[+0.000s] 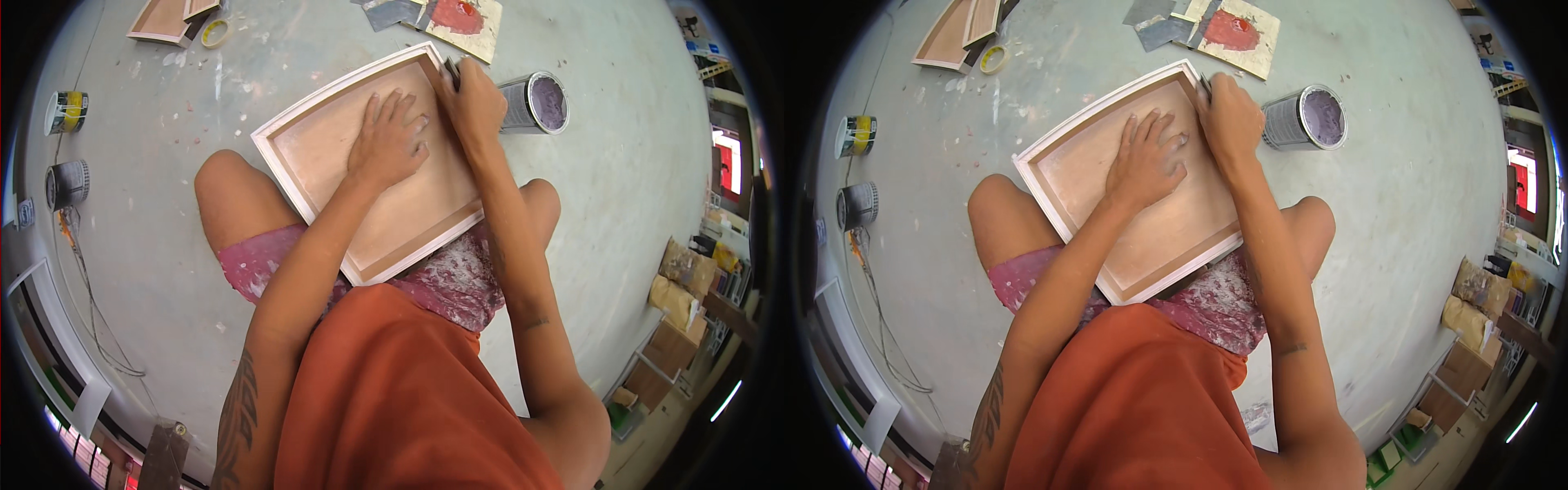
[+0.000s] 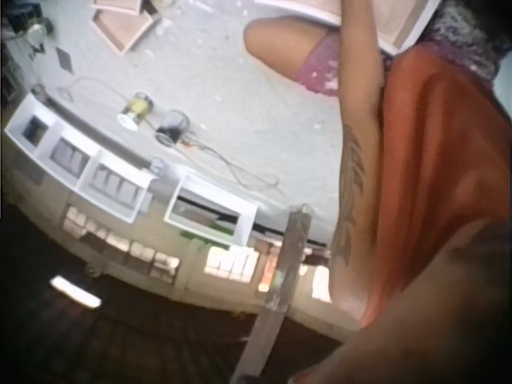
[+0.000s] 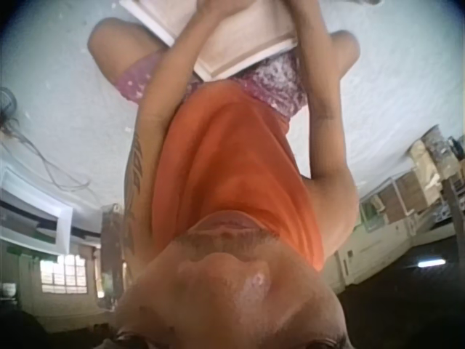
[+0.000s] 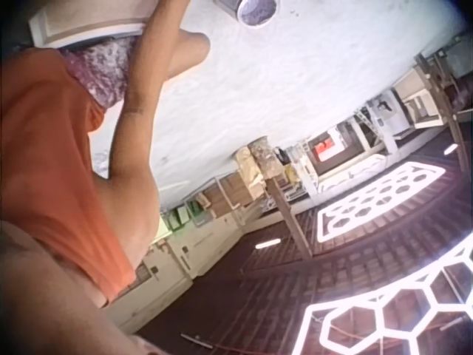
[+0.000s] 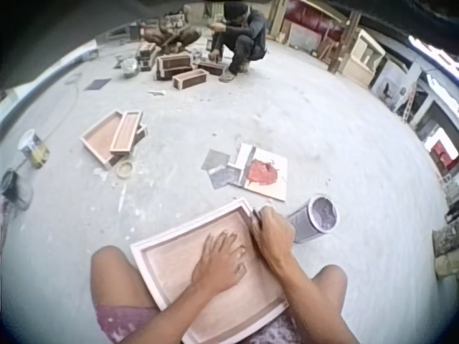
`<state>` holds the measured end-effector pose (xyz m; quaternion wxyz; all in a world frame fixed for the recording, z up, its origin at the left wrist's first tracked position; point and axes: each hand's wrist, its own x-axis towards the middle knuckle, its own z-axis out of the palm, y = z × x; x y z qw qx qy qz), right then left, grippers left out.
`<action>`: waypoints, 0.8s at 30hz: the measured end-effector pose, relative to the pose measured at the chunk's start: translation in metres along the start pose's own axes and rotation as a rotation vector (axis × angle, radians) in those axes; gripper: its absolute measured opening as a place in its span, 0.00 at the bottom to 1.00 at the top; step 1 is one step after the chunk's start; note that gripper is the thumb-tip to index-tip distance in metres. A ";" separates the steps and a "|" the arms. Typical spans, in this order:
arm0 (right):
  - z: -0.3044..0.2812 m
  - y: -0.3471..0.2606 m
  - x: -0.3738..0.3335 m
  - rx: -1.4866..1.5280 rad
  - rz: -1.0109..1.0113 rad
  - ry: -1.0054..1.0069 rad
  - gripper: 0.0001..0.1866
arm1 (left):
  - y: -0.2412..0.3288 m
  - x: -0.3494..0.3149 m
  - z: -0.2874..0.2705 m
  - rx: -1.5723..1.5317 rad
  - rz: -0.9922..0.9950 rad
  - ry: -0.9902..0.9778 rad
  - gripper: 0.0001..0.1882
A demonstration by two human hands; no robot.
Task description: The recorder uses a sanding block to smooth the surfaces and edges of a wooden drawer.
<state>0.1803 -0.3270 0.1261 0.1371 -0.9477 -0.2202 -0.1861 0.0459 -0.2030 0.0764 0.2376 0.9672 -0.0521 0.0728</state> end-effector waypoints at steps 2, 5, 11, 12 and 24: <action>-0.001 0.006 -0.006 0.026 -0.027 0.041 0.15 | 0.005 0.004 0.000 0.019 0.018 0.000 0.27; 0.008 0.001 0.025 0.072 -0.104 0.074 0.15 | 0.007 0.005 -0.001 0.023 0.038 0.001 0.27; 0.002 0.001 0.014 0.060 -0.016 0.036 0.13 | 0.008 0.004 0.002 0.045 0.052 0.019 0.26; 0.004 0.004 0.017 0.067 -0.077 0.086 0.13 | 0.011 0.003 0.003 0.076 0.077 0.027 0.26; -0.002 -0.003 0.013 0.061 -0.069 0.056 0.14 | 0.010 -0.001 -0.001 0.055 0.027 -0.027 0.28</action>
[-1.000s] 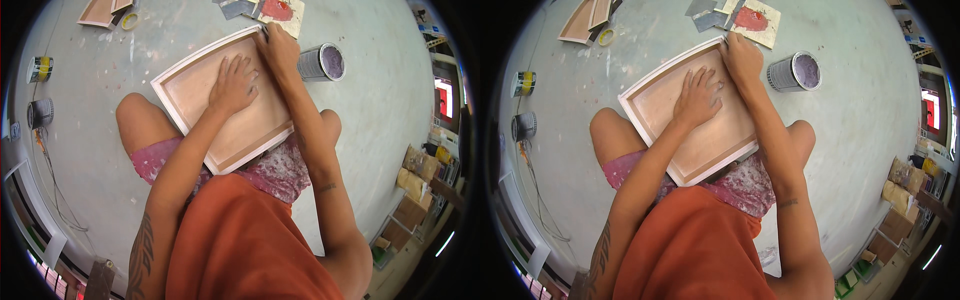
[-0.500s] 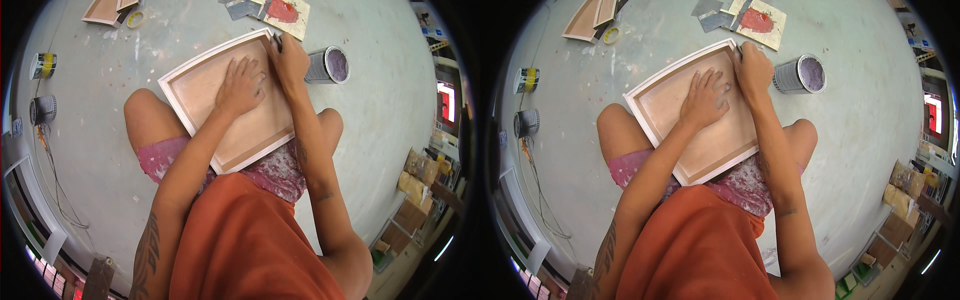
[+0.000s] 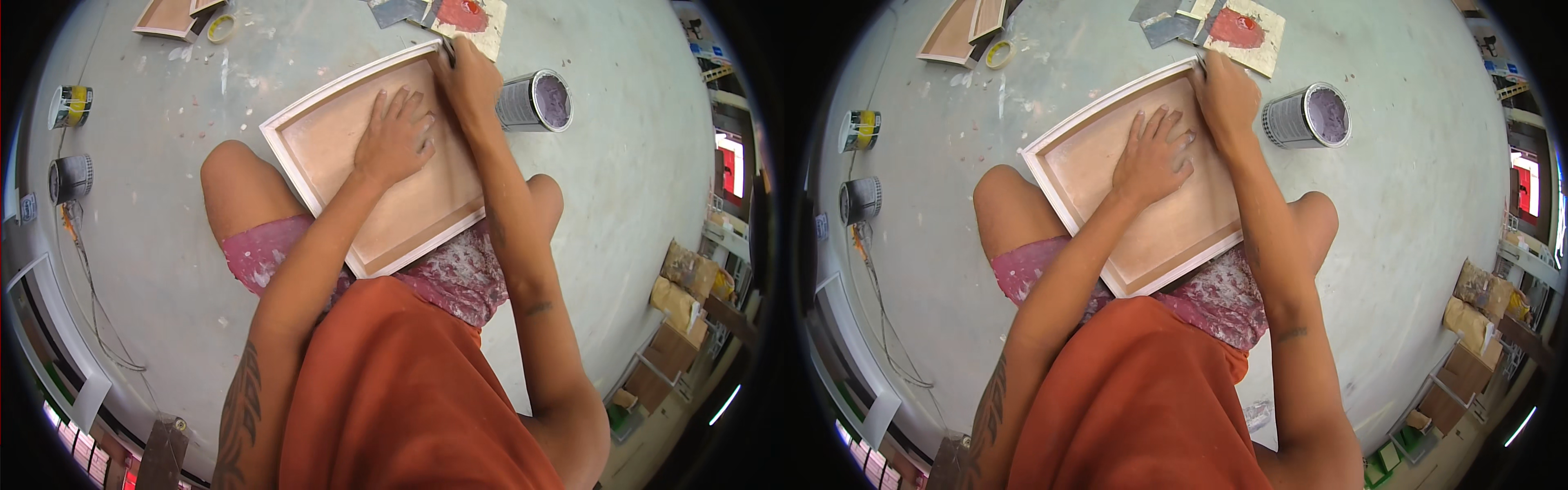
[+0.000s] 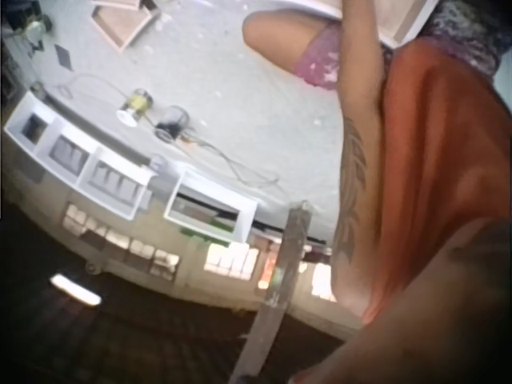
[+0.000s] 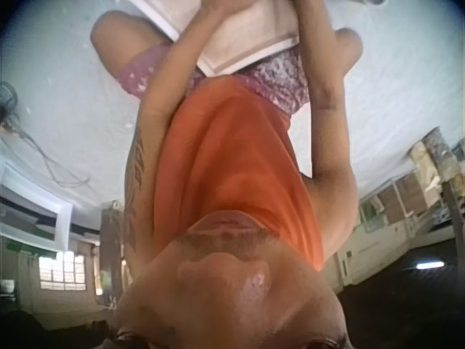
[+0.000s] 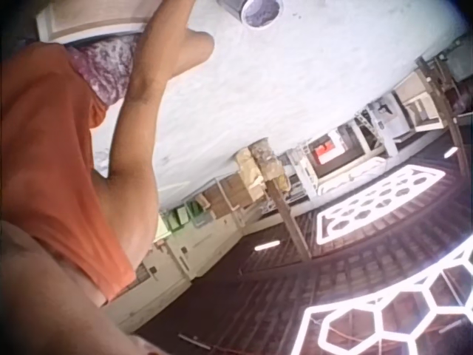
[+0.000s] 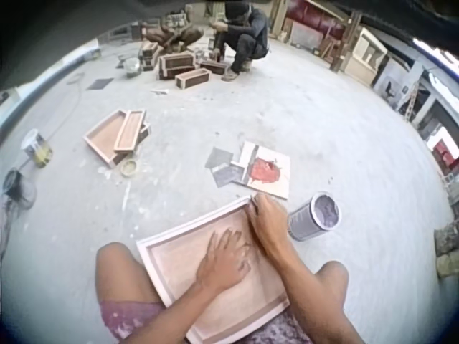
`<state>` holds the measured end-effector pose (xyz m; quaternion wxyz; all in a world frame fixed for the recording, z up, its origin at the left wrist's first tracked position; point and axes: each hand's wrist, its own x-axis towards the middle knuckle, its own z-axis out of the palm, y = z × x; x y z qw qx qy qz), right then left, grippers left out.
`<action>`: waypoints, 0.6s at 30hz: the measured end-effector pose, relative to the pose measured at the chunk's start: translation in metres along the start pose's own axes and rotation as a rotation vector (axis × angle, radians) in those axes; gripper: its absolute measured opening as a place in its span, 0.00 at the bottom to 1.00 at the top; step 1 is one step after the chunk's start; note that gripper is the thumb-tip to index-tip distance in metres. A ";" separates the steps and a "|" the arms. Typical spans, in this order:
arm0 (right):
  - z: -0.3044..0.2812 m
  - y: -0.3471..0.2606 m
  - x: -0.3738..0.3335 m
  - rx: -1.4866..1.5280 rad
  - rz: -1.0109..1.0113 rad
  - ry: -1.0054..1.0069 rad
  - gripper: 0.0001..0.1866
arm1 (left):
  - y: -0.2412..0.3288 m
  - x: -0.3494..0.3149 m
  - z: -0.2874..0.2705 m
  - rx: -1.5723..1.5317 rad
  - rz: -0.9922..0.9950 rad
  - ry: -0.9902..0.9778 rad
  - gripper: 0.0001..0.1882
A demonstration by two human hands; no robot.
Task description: The recorder uses a sanding block to smooth the surfaces and edges of a wooden drawer.
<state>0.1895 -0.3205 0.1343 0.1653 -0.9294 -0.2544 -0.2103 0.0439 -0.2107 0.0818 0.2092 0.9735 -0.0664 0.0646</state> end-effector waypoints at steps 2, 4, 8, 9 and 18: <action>-0.004 -0.001 -0.013 0.011 0.056 -0.031 0.14 | 0.001 -0.001 0.000 0.003 -0.005 0.011 0.28; -0.003 0.001 -0.009 0.012 0.122 -0.061 0.14 | 0.002 0.001 0.000 -0.002 0.001 0.018 0.28; 0.000 -0.001 0.002 0.006 0.047 -0.017 0.14 | 0.004 0.001 -0.002 0.008 0.010 0.015 0.27; -0.003 -0.004 -0.003 0.004 0.086 -0.042 0.14 | 0.003 -0.001 -0.002 -0.007 0.002 0.016 0.27; -0.003 -0.006 -0.005 0.003 0.119 -0.044 0.14 | 0.001 -0.001 0.001 -0.021 -0.003 0.038 0.27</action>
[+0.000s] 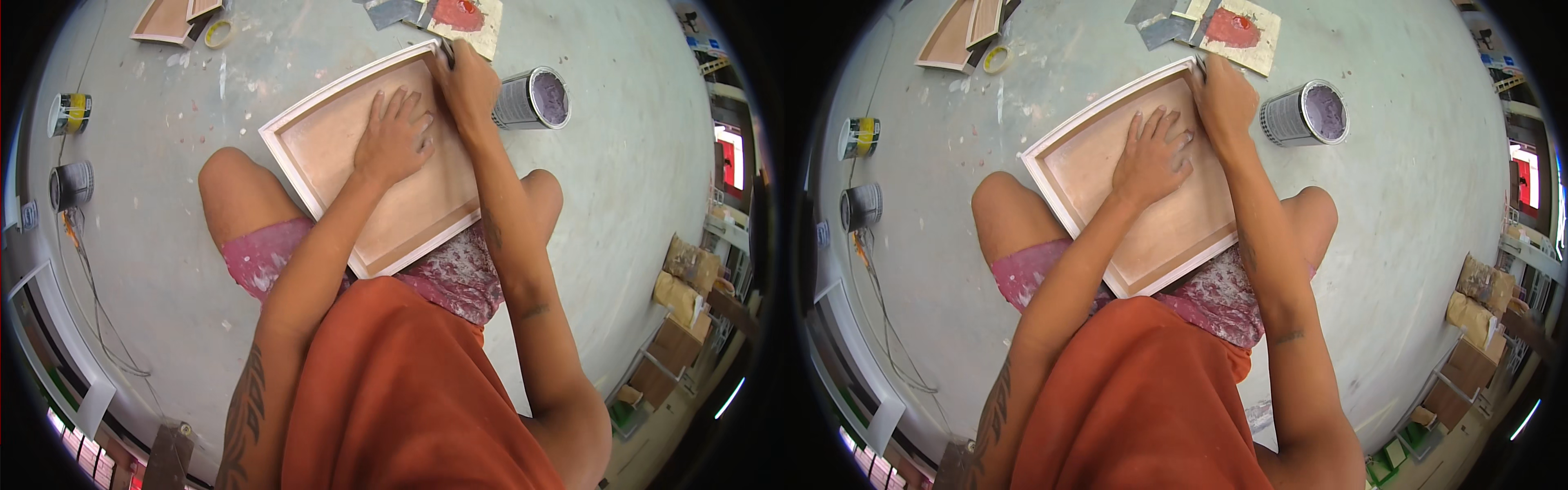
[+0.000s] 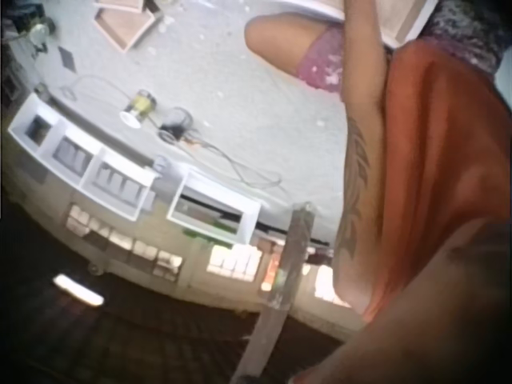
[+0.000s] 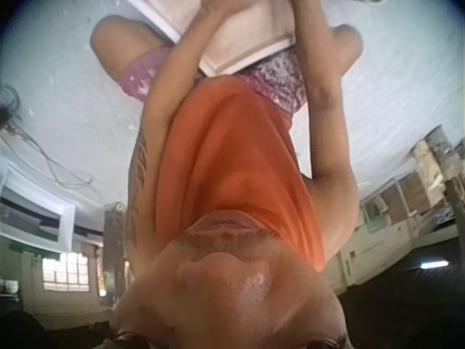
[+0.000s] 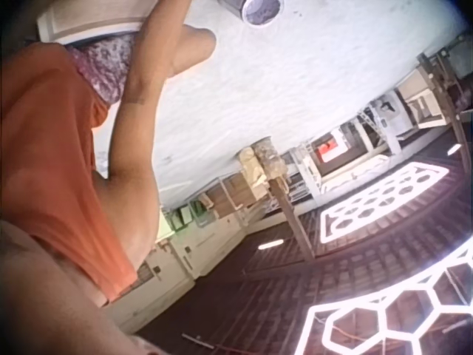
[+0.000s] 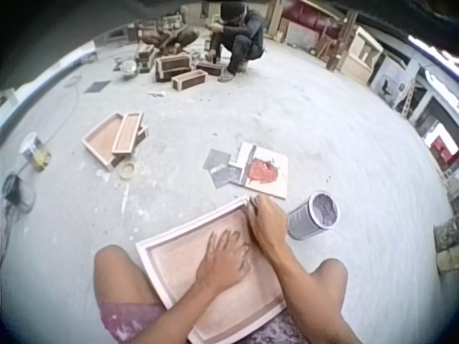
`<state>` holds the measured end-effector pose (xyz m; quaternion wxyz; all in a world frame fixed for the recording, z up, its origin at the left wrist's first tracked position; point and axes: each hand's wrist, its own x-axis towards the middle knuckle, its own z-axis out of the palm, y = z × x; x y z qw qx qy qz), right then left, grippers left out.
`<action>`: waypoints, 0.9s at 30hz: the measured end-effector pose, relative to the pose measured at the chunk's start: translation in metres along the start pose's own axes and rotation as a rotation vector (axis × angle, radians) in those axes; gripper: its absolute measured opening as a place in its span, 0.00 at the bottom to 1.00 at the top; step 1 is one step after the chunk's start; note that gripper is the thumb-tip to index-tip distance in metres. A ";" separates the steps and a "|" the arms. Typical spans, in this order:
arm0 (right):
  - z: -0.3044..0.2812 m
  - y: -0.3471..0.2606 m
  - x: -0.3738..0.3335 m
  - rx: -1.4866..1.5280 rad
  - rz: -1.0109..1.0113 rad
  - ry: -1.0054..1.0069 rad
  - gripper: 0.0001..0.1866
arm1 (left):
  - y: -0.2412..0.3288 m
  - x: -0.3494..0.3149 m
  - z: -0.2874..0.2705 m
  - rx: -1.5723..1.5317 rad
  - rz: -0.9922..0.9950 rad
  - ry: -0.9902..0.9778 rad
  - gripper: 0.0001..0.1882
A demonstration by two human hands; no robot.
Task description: The recorder uses a sanding block to smooth the surfaces and edges of a wooden drawer.
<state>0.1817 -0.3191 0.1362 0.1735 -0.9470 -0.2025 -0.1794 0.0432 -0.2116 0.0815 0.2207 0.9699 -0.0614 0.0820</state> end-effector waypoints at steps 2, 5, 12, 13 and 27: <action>-0.002 0.005 -0.010 0.012 0.023 -0.007 0.14 | 0.001 0.001 0.000 -0.007 0.000 0.007 0.26; 0.004 0.006 0.009 0.014 0.008 0.010 0.14 | 0.003 0.006 -0.001 0.002 0.019 -0.007 0.26; -0.004 0.005 -0.013 0.037 0.076 -0.040 0.14 | 0.000 0.002 -0.001 0.018 0.006 -0.024 0.26; -0.002 0.007 -0.007 0.033 0.082 -0.035 0.14 | 0.003 0.004 -0.001 0.016 0.014 -0.026 0.26; 0.005 0.014 0.007 0.033 -0.039 0.103 0.15 | 0.011 0.013 -0.008 0.018 -0.002 -0.094 0.27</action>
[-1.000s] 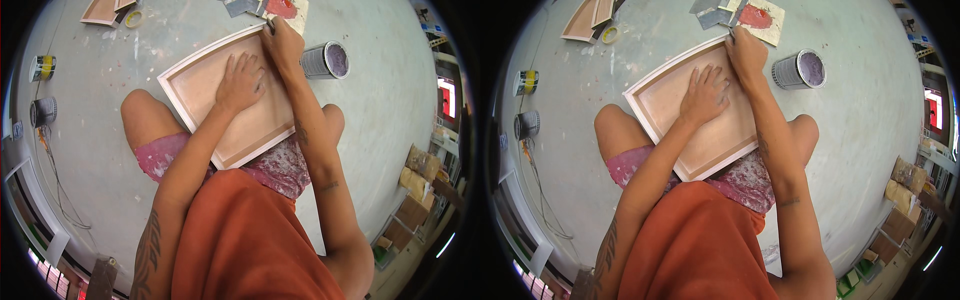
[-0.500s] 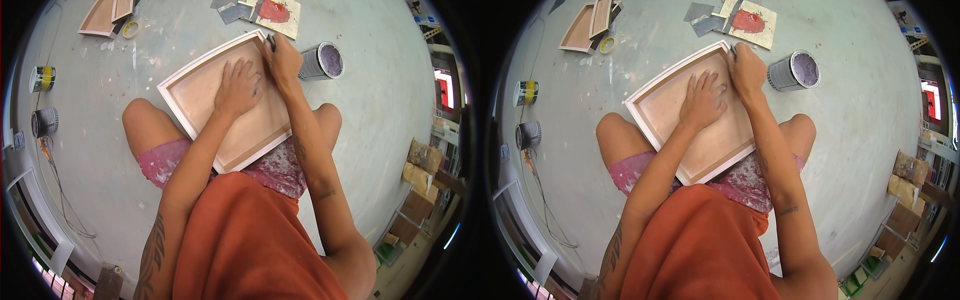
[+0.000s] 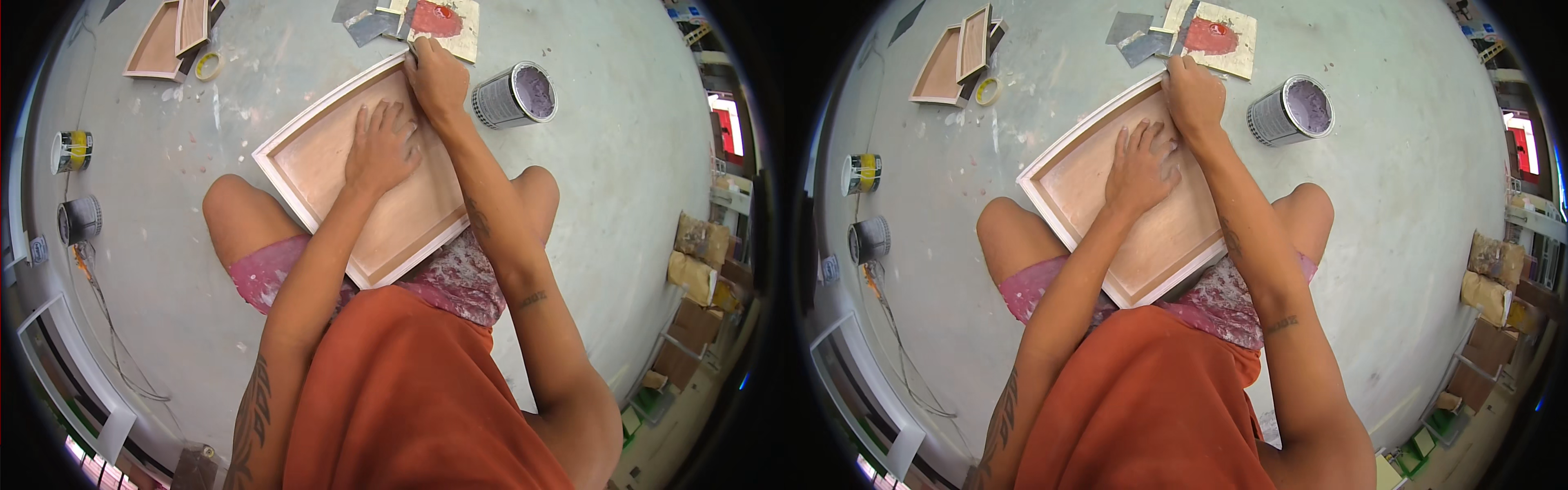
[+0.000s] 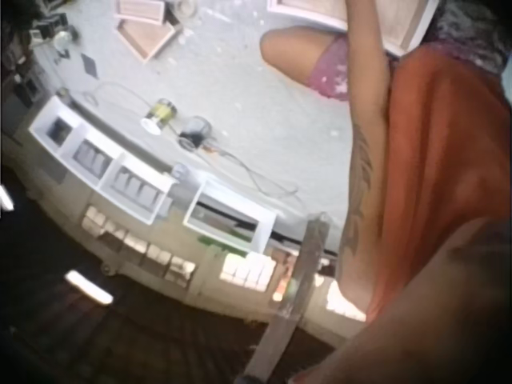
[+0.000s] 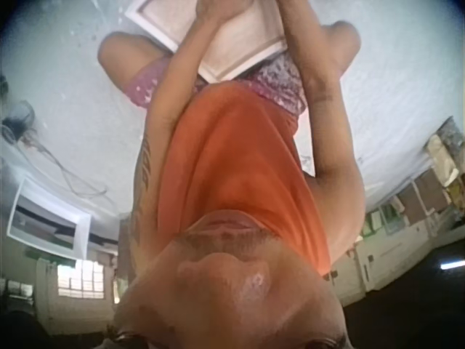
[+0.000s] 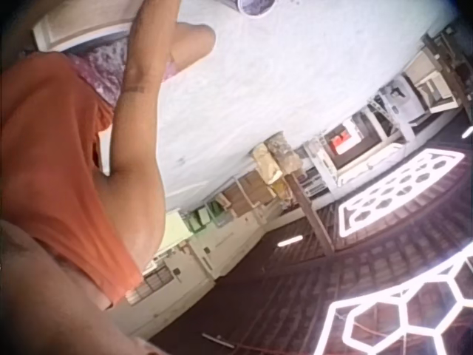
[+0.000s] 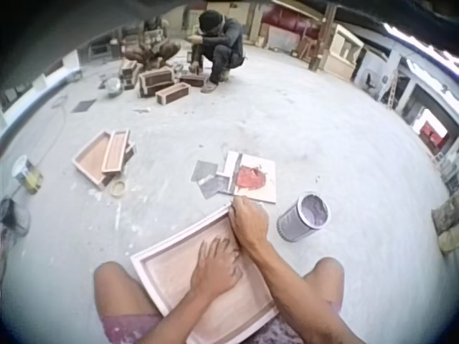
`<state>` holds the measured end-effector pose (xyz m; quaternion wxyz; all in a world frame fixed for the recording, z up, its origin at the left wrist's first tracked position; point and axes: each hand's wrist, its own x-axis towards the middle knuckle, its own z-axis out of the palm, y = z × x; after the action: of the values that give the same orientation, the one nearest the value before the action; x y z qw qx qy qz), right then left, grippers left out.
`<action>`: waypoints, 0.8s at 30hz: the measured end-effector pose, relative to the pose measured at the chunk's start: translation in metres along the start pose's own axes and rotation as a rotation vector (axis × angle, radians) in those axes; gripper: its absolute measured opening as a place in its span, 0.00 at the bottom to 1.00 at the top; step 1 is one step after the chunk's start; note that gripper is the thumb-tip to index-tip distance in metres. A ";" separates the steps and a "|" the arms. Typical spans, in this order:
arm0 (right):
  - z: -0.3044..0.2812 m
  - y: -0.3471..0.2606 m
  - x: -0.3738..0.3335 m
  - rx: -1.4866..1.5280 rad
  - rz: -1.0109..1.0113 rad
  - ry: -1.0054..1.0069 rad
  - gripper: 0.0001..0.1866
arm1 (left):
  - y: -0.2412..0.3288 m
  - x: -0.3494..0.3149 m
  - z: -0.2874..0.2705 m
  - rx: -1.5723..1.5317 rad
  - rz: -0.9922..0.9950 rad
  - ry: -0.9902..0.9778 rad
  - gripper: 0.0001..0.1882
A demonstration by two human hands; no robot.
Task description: The recorder uses a sanding block to smooth the surfaces and edges of a wooden drawer.
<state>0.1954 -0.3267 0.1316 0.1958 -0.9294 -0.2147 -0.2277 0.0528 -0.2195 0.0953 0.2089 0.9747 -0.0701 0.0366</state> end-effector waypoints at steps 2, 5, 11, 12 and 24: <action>-0.005 -0.007 -0.010 -0.044 0.050 -0.057 0.13 | -0.005 -0.004 0.001 -0.010 -0.008 0.012 0.27; -0.046 0.005 -0.067 -0.061 0.082 -0.113 0.12 | -0.009 -0.011 0.005 -0.033 -0.015 0.046 0.27; -0.055 0.010 -0.074 -0.066 0.114 -0.126 0.12 | -0.006 -0.008 0.004 -0.030 -0.001 0.078 0.27; -0.038 0.009 -0.056 -0.043 0.026 -0.055 0.12 | -0.006 -0.006 0.004 -0.026 0.005 0.071 0.27; -0.098 0.014 -0.116 -0.153 0.221 -0.196 0.13 | -0.012 -0.008 0.007 0.000 -0.020 0.107 0.27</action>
<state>0.0752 -0.4194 0.1492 0.1265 -0.9773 -0.1111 -0.1289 0.0470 -0.2111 0.0833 0.2127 0.9720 -0.0492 0.0864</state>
